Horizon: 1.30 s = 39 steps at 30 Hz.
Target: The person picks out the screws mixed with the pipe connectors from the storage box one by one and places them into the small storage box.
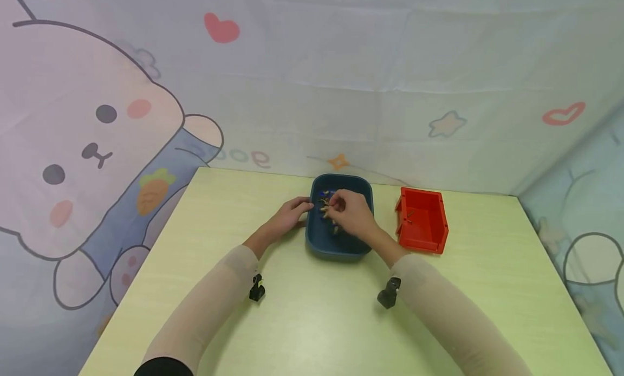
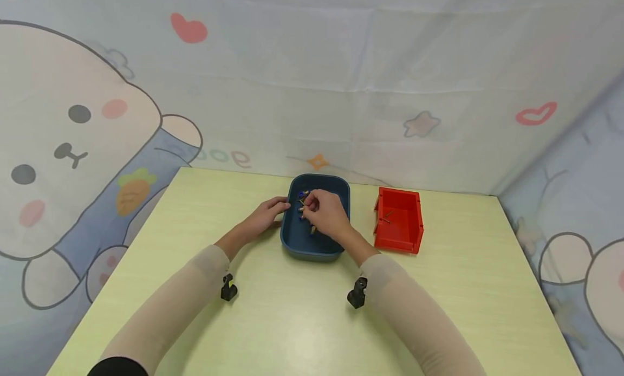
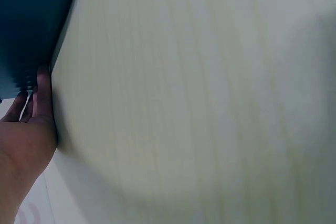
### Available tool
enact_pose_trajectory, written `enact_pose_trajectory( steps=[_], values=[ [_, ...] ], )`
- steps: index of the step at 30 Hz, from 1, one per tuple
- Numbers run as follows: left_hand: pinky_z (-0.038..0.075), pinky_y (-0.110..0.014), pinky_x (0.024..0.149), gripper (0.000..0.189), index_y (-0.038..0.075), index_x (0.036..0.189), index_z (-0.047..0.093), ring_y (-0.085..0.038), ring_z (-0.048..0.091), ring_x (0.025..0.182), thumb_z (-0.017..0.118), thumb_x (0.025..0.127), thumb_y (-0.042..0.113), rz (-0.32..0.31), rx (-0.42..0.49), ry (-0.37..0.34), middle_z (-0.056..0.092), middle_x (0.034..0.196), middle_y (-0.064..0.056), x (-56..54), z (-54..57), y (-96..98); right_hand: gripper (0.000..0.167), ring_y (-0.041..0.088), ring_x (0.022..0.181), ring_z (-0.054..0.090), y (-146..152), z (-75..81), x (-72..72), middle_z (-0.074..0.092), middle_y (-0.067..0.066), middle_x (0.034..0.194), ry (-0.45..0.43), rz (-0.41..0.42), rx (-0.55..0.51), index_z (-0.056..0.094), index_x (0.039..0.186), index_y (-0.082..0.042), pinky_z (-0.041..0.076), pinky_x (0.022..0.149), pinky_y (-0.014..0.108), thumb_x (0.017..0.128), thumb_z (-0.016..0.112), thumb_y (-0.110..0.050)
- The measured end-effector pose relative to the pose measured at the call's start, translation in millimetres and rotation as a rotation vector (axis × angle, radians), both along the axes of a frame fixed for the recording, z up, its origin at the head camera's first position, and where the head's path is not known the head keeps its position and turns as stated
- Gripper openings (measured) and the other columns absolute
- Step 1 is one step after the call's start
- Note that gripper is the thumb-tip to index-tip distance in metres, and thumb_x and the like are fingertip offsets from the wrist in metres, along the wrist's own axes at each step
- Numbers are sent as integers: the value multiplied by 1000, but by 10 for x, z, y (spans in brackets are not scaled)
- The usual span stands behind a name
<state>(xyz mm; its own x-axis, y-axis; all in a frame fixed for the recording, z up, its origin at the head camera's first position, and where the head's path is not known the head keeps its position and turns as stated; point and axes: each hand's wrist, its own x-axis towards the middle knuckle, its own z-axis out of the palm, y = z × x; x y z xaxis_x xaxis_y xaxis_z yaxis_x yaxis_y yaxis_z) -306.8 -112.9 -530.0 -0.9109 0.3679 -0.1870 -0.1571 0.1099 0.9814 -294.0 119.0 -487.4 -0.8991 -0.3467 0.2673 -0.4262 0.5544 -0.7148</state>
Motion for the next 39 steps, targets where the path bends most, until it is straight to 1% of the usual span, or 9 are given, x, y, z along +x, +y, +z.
enact_pose_trajectory(
  steps=[5,10,15,19,23,30,34,39],
  values=[
    [54,-43,112,56,4,158,44,-29,45,148,52,112,34,1,-6,4,45,161,-13,12,23,13,4,18,77,61,113,34,26,69,3,88,18,22,25,72,98,-5,55,69,32,96,72,-9],
    [54,-43,111,55,4,158,44,-29,46,148,51,112,33,4,-12,2,46,160,-14,13,11,15,2,18,77,60,173,62,78,68,3,88,19,35,38,71,97,-7,54,69,31,96,73,-8],
    [53,-43,112,54,5,158,45,-29,46,148,51,112,34,1,-16,1,46,160,-15,8,-2,13,2,18,77,60,226,103,140,68,3,88,52,63,54,72,96,-6,55,70,31,95,74,-6],
    [53,-44,112,55,4,158,44,-30,46,148,50,112,33,-4,-17,7,46,160,-16,20,15,13,3,19,79,60,283,126,169,68,4,91,78,87,80,73,97,-4,56,71,32,94,74,-4],
    [53,-43,112,54,4,159,44,-31,46,147,50,113,31,-1,-17,8,46,160,-16,22,20,12,4,19,79,59,341,147,198,67,4,91,87,94,104,74,97,-5,56,71,32,94,74,-2],
    [54,-43,112,54,3,158,44,-31,47,147,50,113,31,4,-22,7,48,158,-16,22,12,19,4,19,78,58,420,165,268,64,3,89,59,116,127,72,97,-4,55,69,31,94,74,-2],
    [54,-44,112,53,4,158,45,-30,48,146,50,113,31,6,-23,8,50,157,-15,29,22,19,5,19,78,57,455,154,280,63,3,89,57,136,134,72,96,-6,54,69,31,94,74,-2],
    [54,-43,111,52,6,157,46,-29,49,145,50,113,32,12,-35,7,50,156,-14,27,27,17,6,20,82,58,512,161,280,64,2,93,23,132,155,71,99,-7,56,73,31,95,74,-3]
  ],
)
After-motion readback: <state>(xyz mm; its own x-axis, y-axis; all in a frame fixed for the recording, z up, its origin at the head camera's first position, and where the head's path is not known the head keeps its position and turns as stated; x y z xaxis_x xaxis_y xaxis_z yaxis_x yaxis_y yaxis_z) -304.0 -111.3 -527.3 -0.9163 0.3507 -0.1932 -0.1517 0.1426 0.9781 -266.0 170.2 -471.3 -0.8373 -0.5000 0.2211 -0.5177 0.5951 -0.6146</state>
